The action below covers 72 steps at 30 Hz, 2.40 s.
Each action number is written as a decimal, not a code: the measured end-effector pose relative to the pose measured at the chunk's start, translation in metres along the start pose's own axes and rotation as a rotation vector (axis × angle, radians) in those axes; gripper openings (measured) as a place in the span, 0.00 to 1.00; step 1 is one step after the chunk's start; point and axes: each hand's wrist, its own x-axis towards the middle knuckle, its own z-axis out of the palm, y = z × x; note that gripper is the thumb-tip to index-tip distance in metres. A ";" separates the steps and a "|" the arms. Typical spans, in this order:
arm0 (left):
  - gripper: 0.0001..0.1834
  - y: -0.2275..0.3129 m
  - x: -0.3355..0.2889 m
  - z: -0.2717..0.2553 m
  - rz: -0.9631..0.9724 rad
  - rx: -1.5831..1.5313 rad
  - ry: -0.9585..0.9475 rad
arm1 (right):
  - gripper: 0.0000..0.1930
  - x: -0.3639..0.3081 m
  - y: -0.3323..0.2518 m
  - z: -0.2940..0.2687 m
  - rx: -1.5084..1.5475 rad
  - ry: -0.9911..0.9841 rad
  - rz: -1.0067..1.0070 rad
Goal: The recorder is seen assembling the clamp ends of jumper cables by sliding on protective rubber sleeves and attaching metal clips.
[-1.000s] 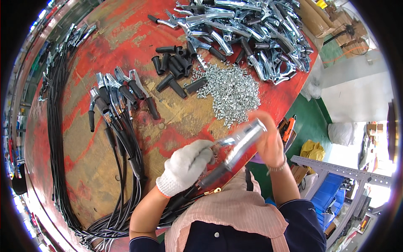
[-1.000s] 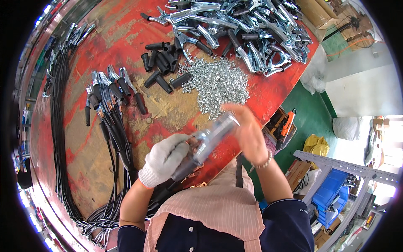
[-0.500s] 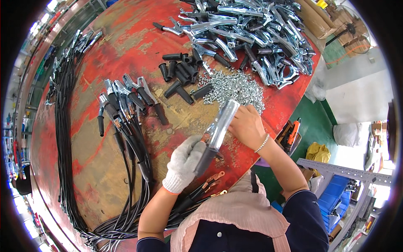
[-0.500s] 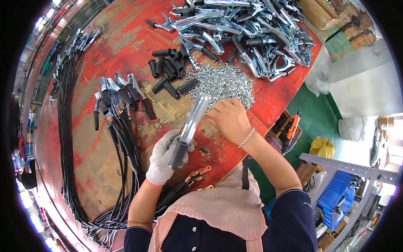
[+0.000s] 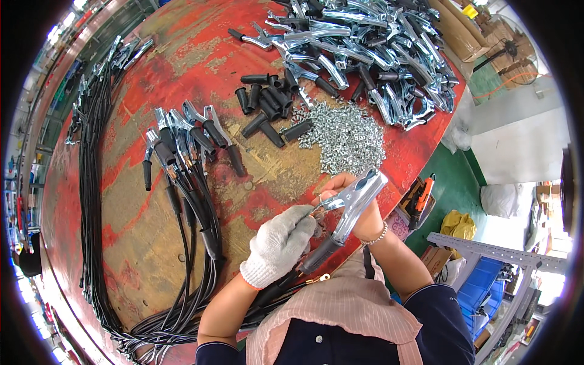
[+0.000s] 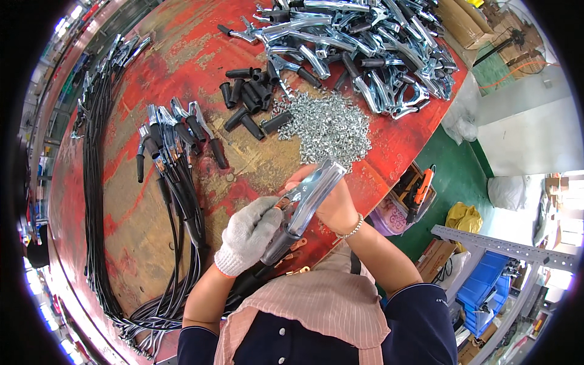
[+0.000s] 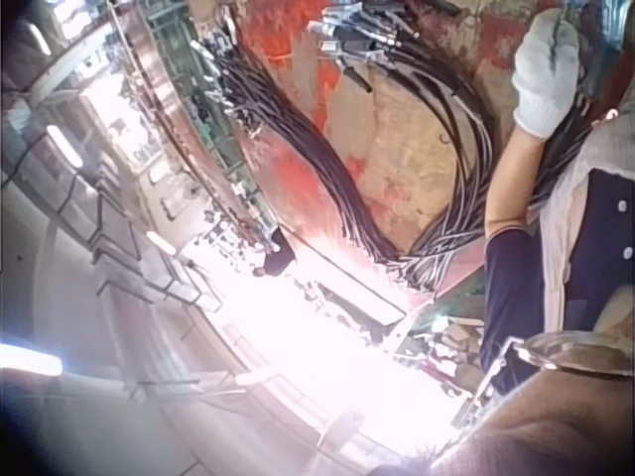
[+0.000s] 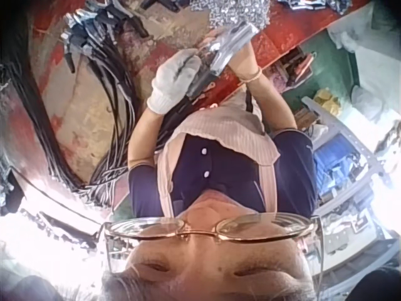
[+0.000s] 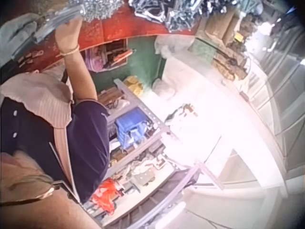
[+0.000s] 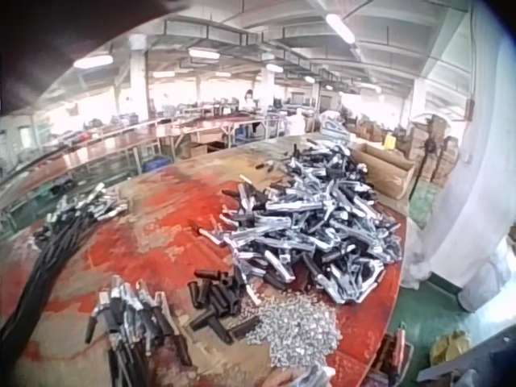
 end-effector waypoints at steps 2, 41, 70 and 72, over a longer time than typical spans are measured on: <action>0.14 0.001 0.000 0.000 0.009 0.009 -0.009 | 0.09 0.000 0.003 -0.002 -0.019 -0.050 0.015; 0.16 -0.030 0.017 -0.005 -0.280 -0.838 0.066 | 0.05 -0.003 0.000 -0.100 -1.318 0.260 -0.523; 0.20 -0.029 0.015 -0.005 -0.061 -0.324 0.054 | 0.06 -0.015 0.001 -0.099 -1.286 0.260 -0.372; 0.21 -0.031 0.015 -0.004 -0.051 -0.281 0.057 | 0.07 -0.015 0.001 -0.098 -1.248 0.284 -0.317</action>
